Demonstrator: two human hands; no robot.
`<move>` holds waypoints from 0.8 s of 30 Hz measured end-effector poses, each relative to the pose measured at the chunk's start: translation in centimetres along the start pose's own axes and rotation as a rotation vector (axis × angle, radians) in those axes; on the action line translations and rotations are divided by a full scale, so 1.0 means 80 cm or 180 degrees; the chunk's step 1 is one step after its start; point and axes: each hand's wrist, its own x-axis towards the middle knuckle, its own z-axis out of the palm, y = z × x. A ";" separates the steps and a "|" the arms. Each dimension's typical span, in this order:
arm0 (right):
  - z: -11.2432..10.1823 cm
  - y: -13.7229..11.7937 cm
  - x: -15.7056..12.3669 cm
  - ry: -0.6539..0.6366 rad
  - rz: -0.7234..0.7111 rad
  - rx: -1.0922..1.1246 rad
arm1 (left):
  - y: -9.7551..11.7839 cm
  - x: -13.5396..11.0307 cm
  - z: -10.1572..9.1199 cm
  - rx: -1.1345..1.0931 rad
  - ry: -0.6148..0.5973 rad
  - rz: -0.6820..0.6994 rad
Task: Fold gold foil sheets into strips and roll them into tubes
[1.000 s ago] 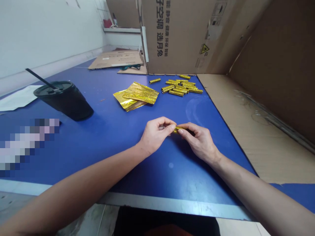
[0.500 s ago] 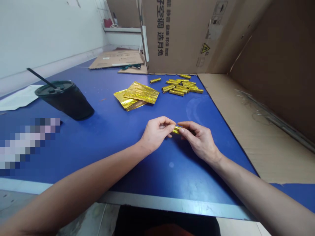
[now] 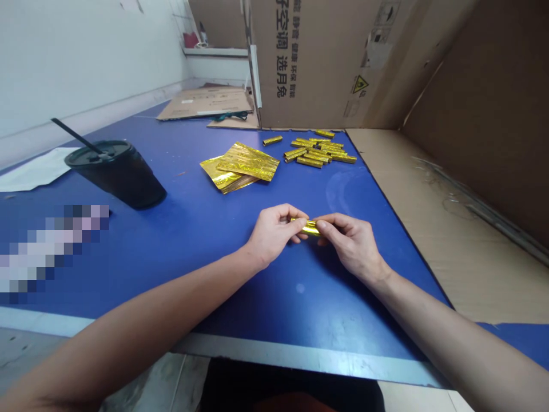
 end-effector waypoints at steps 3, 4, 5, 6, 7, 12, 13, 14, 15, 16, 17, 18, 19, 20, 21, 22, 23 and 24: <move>0.000 0.000 -0.001 0.0025 -0.0117 -0.0112 | 0.000 0.000 0.000 -0.0017 -0.0020 -0.0020; 0.001 0.002 -0.001 0.0022 -0.0168 -0.0141 | 0.000 0.000 0.000 -0.0025 -0.0055 -0.0036; 0.001 0.003 -0.001 0.0024 -0.0203 -0.0146 | 0.000 0.001 -0.001 -0.0031 -0.0084 -0.0046; 0.001 0.005 -0.001 0.0022 -0.0207 -0.0121 | 0.000 0.001 -0.001 -0.0036 -0.0093 -0.0039; 0.001 0.007 -0.001 0.0019 -0.0178 -0.0071 | 0.000 0.001 -0.002 -0.0040 -0.0080 -0.0011; 0.001 0.012 0.001 -0.0004 0.0026 0.0250 | -0.001 0.003 -0.004 -0.0032 0.0128 0.0269; 0.001 0.011 0.002 0.0029 0.0001 0.0289 | -0.001 0.003 -0.005 -0.0050 0.0142 0.0270; 0.001 0.011 0.002 0.0075 -0.0031 0.0320 | -0.001 0.004 -0.005 -0.0079 0.0157 0.0243; 0.001 0.011 0.002 0.0133 -0.0062 0.0346 | 0.000 0.005 -0.005 -0.0115 0.0174 0.0193; 0.001 0.011 0.002 0.0188 -0.0089 0.0372 | 0.000 0.006 -0.006 -0.0145 0.0197 0.0135; 0.001 0.010 0.002 0.0222 -0.0098 0.0403 | 0.000 0.007 -0.006 -0.0163 0.0223 0.0083; 0.001 0.009 0.002 0.0241 -0.0080 0.0445 | 0.000 0.008 -0.006 -0.0171 0.0247 0.0048; 0.001 0.008 0.003 0.0246 -0.0037 0.0503 | 0.000 0.009 -0.006 -0.0169 0.0266 0.0035; 0.001 0.007 0.003 0.0233 0.0031 0.0577 | -0.001 0.009 -0.006 -0.0159 0.0275 0.0045; 0.000 0.006 0.003 0.0204 0.0118 0.0653 | -0.001 0.010 -0.006 -0.0149 0.0274 0.0076; 0.000 0.005 0.004 0.0161 0.0216 0.0718 | -0.002 0.010 -0.006 -0.0154 0.0270 0.0115; 0.000 0.005 0.005 0.0124 0.0306 0.0770 | -0.002 0.009 -0.006 -0.0187 0.0274 0.0147; 0.000 0.005 0.005 0.0103 0.0372 0.0815 | -0.002 0.009 -0.006 -0.0246 0.0310 0.0170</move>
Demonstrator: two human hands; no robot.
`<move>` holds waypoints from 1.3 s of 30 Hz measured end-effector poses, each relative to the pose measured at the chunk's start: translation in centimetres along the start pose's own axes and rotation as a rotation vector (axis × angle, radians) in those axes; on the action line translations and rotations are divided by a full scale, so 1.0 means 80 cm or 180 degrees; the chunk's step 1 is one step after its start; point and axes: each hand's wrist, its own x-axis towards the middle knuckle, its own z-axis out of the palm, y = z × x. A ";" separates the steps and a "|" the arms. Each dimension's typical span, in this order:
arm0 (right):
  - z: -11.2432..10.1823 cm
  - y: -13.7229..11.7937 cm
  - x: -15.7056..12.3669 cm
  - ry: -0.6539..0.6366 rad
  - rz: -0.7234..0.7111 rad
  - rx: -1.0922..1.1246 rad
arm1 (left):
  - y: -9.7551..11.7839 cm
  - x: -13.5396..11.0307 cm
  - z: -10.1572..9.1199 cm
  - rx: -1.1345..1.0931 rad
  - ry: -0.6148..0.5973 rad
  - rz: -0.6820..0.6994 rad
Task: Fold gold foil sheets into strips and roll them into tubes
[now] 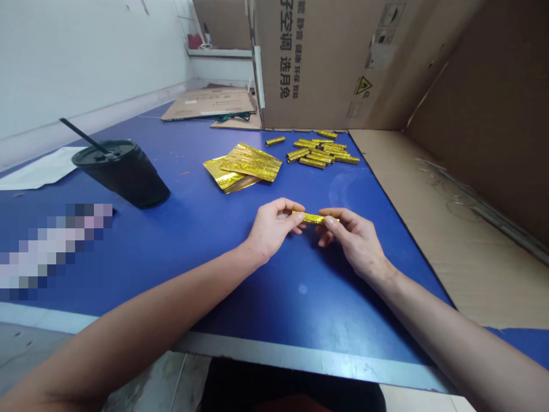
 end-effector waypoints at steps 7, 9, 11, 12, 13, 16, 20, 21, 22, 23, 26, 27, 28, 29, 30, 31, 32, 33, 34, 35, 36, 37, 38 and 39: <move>-0.002 0.002 0.003 0.0236 -0.0107 0.0268 | 0.003 -0.001 0.001 -0.0305 0.0221 -0.0313; -0.002 0.003 0.002 0.0189 -0.0114 0.0236 | 0.003 -0.001 0.002 -0.0321 0.0098 -0.0376; -0.003 0.003 0.001 0.0109 -0.0122 0.0154 | 0.002 -0.002 0.001 -0.0317 0.0003 -0.0393; -0.003 0.003 0.001 0.0064 -0.0129 0.0092 | 0.001 -0.002 0.001 -0.0314 -0.0026 -0.0410; -0.003 0.002 0.001 0.0013 -0.0137 0.0024 | 0.000 -0.002 0.000 -0.0320 -0.0037 -0.0437; -0.001 0.001 -0.001 -0.0134 -0.0156 -0.0151 | 0.000 -0.002 -0.001 -0.0449 -0.0008 -0.0542; 0.001 0.002 -0.001 0.0219 -0.0277 0.0010 | 0.002 0.000 -0.002 -0.0648 0.0100 -0.0578; 0.000 0.003 0.000 0.0401 -0.0312 0.0064 | 0.003 0.001 -0.003 -0.0682 0.0167 -0.0567; -0.001 0.004 0.000 0.0560 -0.0332 0.0080 | 0.004 0.001 -0.003 -0.0716 0.0237 -0.0560; -0.002 0.005 0.001 0.0664 -0.0321 0.0060 | 0.004 0.002 -0.004 -0.0750 0.0294 -0.0560; -0.003 0.005 0.003 0.0722 -0.0169 0.0019 | 0.002 0.003 -0.006 -0.0816 0.0321 -0.0579; -0.003 0.004 0.003 0.0720 -0.0113 0.0073 | 0.001 0.003 -0.006 -0.0825 0.0281 -0.0580; -0.003 0.002 0.003 0.0717 -0.0064 0.0147 | 0.000 0.003 -0.006 -0.0837 0.0227 -0.0576; -0.002 0.001 0.002 0.0699 -0.0013 0.0215 | -0.001 0.003 -0.006 -0.0851 0.0172 -0.0576; -0.001 -0.001 0.002 0.0676 0.0034 0.0270 | -0.001 0.002 -0.006 -0.0868 0.0114 -0.0591; -0.001 -0.002 0.001 0.0646 0.0087 0.0309 | -0.001 0.001 -0.005 -0.0889 0.0064 -0.0617; 0.000 -0.003 0.001 0.0620 0.0135 0.0334 | -0.001 0.000 -0.005 -0.0911 0.0016 -0.0662; 0.000 -0.003 0.001 0.0603 0.0164 0.0344 | 0.000 0.000 -0.004 -0.0935 -0.0023 -0.0722; 0.000 -0.003 0.001 0.0593 0.0172 0.0338 | 0.002 -0.001 -0.003 -0.0962 -0.0047 -0.0787; 0.000 -0.003 0.001 0.0586 0.0166 0.0313 | 0.003 -0.002 -0.002 -0.0988 -0.0055 -0.0861; -0.001 -0.002 0.002 0.0575 0.0146 0.0269 | 0.005 -0.002 -0.001 -0.1015 -0.0046 -0.0930; -0.001 -0.001 0.002 0.0560 0.0121 0.0212 | 0.006 -0.002 0.000 -0.1039 -0.0023 -0.0988; -0.001 -0.001 0.002 0.0553 0.0092 0.0153 | 0.007 -0.002 0.001 -0.1059 0.0015 -0.1037; -0.002 0.000 0.002 0.0547 0.0072 0.0099 | 0.008 -0.002 0.001 -0.1073 0.0061 -0.1078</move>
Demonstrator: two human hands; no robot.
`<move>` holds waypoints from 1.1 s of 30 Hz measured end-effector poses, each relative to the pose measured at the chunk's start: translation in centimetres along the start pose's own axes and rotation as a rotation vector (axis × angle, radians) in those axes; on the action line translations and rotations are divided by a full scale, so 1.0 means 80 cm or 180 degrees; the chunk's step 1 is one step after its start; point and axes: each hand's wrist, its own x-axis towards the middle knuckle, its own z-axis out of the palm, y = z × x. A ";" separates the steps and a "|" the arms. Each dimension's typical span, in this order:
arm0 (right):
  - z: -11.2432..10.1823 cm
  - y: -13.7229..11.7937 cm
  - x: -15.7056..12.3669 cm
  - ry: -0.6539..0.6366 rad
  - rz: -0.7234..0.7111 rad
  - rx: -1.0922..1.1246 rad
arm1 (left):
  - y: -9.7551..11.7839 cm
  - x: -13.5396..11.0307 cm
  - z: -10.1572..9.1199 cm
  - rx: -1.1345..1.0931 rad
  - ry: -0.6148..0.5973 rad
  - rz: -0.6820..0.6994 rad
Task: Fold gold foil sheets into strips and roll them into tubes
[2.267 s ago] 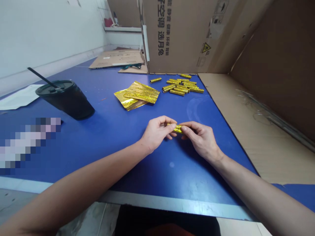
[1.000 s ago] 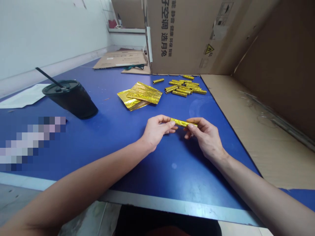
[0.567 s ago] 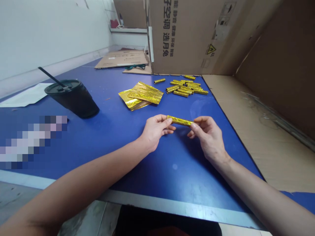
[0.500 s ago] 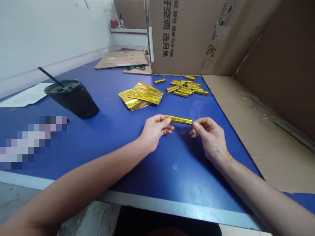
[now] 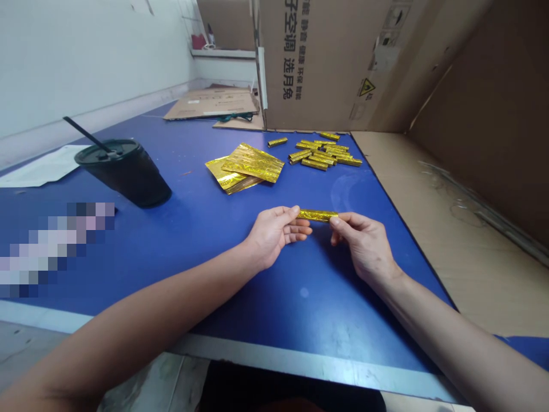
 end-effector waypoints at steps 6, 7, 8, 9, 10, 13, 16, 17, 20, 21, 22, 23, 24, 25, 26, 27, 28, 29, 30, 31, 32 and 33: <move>0.000 0.002 -0.001 -0.0081 -0.0010 -0.0106 | 0.001 0.001 -0.001 -0.0043 0.0003 -0.0059; 0.000 0.002 0.000 -0.0083 0.0004 -0.0085 | 0.001 0.002 -0.002 -0.0010 -0.0008 -0.0034; 0.000 0.002 0.000 -0.0074 0.0021 -0.0057 | 0.000 0.002 -0.002 0.0037 0.0012 -0.0002; 0.000 0.001 0.000 -0.0055 0.0041 -0.0023 | 0.000 0.002 -0.002 0.0095 0.0066 0.0054; 0.000 0.001 0.000 -0.0034 0.0068 0.0017 | -0.001 0.002 -0.002 0.0156 0.0142 0.0141; -0.001 0.001 0.002 -0.0004 0.0207 0.0183 | -0.004 0.003 -0.003 0.0389 0.0225 0.0500; -0.001 0.002 0.003 -0.0064 0.0362 0.0310 | -0.006 0.003 -0.002 0.0714 -0.0079 0.0734; -0.001 0.002 0.003 -0.0096 0.0387 0.0320 | -0.007 0.002 -0.002 0.0815 -0.0181 0.0769; 0.000 0.000 0.002 -0.0204 0.0425 0.0304 | -0.008 0.000 -0.001 0.1023 -0.0310 0.0814; 0.001 0.000 0.001 -0.0238 0.0446 0.0301 | -0.008 -0.001 0.000 0.1080 -0.0325 0.0813; 0.001 -0.001 0.000 -0.0263 0.0475 0.0307 | -0.007 -0.002 -0.001 0.1131 -0.0334 0.0818; 0.001 -0.002 0.000 -0.0285 0.0512 0.0323 | -0.007 -0.002 -0.001 0.1180 -0.0338 0.0830; 0.002 -0.002 -0.001 -0.0302 0.0543 0.0351 | -0.007 -0.002 -0.001 0.1221 -0.0335 0.0848; 0.002 -0.003 -0.001 -0.0322 0.0565 0.0393 | -0.007 -0.002 -0.001 0.1252 -0.0324 0.0859; 0.002 -0.003 -0.002 -0.0354 0.0580 0.0446 | -0.007 -0.002 -0.001 0.1266 -0.0303 0.0863; 0.002 -0.003 -0.002 -0.0397 0.0582 0.0501 | -0.007 -0.002 -0.001 0.1263 -0.0275 0.0858; 0.002 -0.003 -0.002 -0.0454 0.0585 0.0541 | -0.007 -0.002 -0.001 0.1245 -0.0241 0.0848; 0.002 -0.003 -0.002 -0.0503 0.0582 0.0565 | -0.006 -0.002 0.000 0.1225 -0.0203 0.0836; 0.003 -0.003 -0.002 -0.0535 0.0579 0.0569 | -0.006 -0.002 0.001 0.1213 -0.0171 0.0822; 0.003 -0.003 -0.003 -0.0546 0.0583 0.0554 | -0.005 -0.003 0.002 0.1214 -0.0145 0.0816; 0.003 -0.004 -0.003 -0.0534 0.0589 0.0536 | -0.005 -0.003 0.002 0.1230 -0.0126 0.0819; 0.003 -0.004 -0.003 -0.0510 0.0602 0.0523 | -0.005 -0.004 0.003 0.1256 -0.0110 0.0836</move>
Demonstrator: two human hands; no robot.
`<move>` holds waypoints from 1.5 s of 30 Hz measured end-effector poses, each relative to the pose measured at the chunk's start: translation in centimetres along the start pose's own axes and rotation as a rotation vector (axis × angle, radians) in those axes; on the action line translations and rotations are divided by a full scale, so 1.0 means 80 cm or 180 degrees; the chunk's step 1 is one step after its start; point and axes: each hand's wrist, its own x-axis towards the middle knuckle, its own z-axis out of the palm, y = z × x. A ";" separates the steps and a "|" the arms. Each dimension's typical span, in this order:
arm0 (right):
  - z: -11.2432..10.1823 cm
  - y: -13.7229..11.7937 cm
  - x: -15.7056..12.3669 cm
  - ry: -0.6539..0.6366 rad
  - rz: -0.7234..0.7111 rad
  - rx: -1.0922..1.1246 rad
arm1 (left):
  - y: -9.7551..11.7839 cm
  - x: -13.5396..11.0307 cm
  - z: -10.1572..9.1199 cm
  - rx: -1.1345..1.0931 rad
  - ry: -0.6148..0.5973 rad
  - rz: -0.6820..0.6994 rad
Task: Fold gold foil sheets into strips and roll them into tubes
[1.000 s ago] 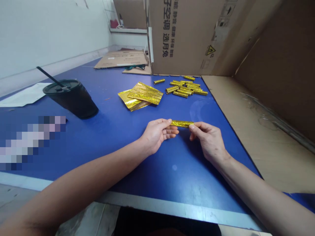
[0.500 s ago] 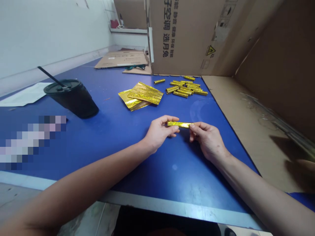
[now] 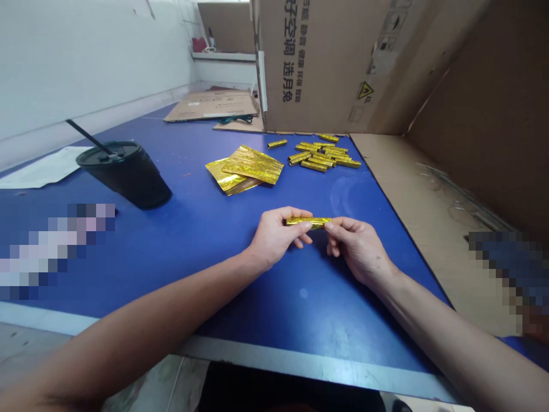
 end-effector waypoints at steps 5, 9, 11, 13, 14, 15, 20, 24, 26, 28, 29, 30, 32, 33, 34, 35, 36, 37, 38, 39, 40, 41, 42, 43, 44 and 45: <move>0.001 -0.002 -0.001 0.0027 0.0081 0.0057 | -0.001 -0.001 0.000 0.0068 0.0079 0.0182; 0.002 0.000 -0.001 0.0002 0.0004 -0.0012 | -0.004 -0.001 -0.001 0.0022 0.0078 0.0240; 0.002 0.002 -0.001 0.0121 -0.0122 -0.0078 | -0.004 0.000 -0.002 0.0008 0.0084 0.0248; 0.003 0.003 -0.001 0.0234 -0.0247 -0.0060 | -0.005 0.000 -0.002 -0.0014 0.0064 0.0242; 0.004 0.003 -0.001 0.0217 -0.0271 -0.0034 | -0.006 0.000 -0.002 -0.0031 0.0035 0.0233; 0.004 0.003 -0.001 0.0132 -0.0269 -0.0015 | -0.006 0.000 -0.002 -0.0046 -0.0002 0.0217; 0.004 0.003 -0.001 -0.0280 -0.0156 -0.0191 | -0.006 -0.004 -0.001 -0.0056 -0.0195 0.0101; 0.000 0.005 0.002 -0.0124 -0.0210 -0.0261 | -0.005 -0.006 0.002 0.0019 -0.0347 0.0052; 0.000 0.005 0.002 -0.0137 -0.0257 -0.0331 | -0.004 -0.007 0.002 0.0093 -0.0326 0.0045; 0.001 0.005 0.002 -0.0236 -0.0280 -0.0406 | -0.005 -0.006 0.002 0.0165 -0.0263 0.0050; 0.002 0.005 0.002 -0.0301 -0.0282 -0.0435 | -0.005 -0.006 0.001 0.0184 -0.0228 0.0064; 0.002 0.005 0.001 -0.0358 -0.0280 -0.0457 | -0.005 -0.006 0.001 0.0191 -0.0194 0.0078; 0.003 0.005 0.001 -0.0411 -0.0279 -0.0497 | -0.006 -0.005 0.000 0.0193 -0.0153 0.0086; 0.003 0.006 0.001 -0.0412 -0.0289 -0.0513 | -0.006 -0.005 0.000 0.0193 -0.0149 0.0081; 0.003 0.006 0.001 -0.0412 -0.0302 -0.0531 | -0.006 -0.005 0.001 0.0195 -0.0154 0.0077; 0.002 0.006 0.000 -0.0418 -0.0313 -0.0555 | -0.006 -0.005 0.001 0.0193 -0.0162 0.0079; 0.002 0.006 0.000 -0.0436 -0.0325 -0.0587 | -0.006 -0.005 0.001 0.0191 -0.0172 0.0087; 0.001 0.006 0.000 -0.0458 -0.0344 -0.0623 | -0.006 -0.005 0.001 0.0184 -0.0177 0.0104; 0.001 0.005 0.000 -0.0475 -0.0369 -0.0667 | -0.006 -0.006 0.001 0.0177 -0.0187 0.0116; 0.001 0.005 0.000 -0.0481 -0.0400 -0.0717 | -0.007 -0.006 0.002 0.0171 -0.0203 0.0122; 0.001 0.004 0.000 -0.0479 -0.0430 -0.0765 | -0.007 -0.006 0.002 0.0161 -0.0221 0.0118; 0.001 0.003 -0.001 -0.0463 -0.0458 -0.0805 | -0.008 -0.006 0.002 0.0142 -0.0239 0.0107; 0.001 0.002 -0.001 -0.0438 -0.0474 -0.0834 | -0.009 -0.006 0.001 0.0112 -0.0252 0.0085; 0.001 0.002 -0.001 -0.0413 -0.0481 -0.0849 | -0.010 -0.005 0.001 0.0073 -0.0256 0.0056; 0.001 0.002 -0.001 -0.0389 -0.0482 -0.0849 | -0.011 -0.004 0.001 0.0038 -0.0249 0.0025; 0.002 0.002 -0.001 -0.0368 -0.0478 -0.0834 | -0.012 -0.004 0.001 0.0013 -0.0222 0.0002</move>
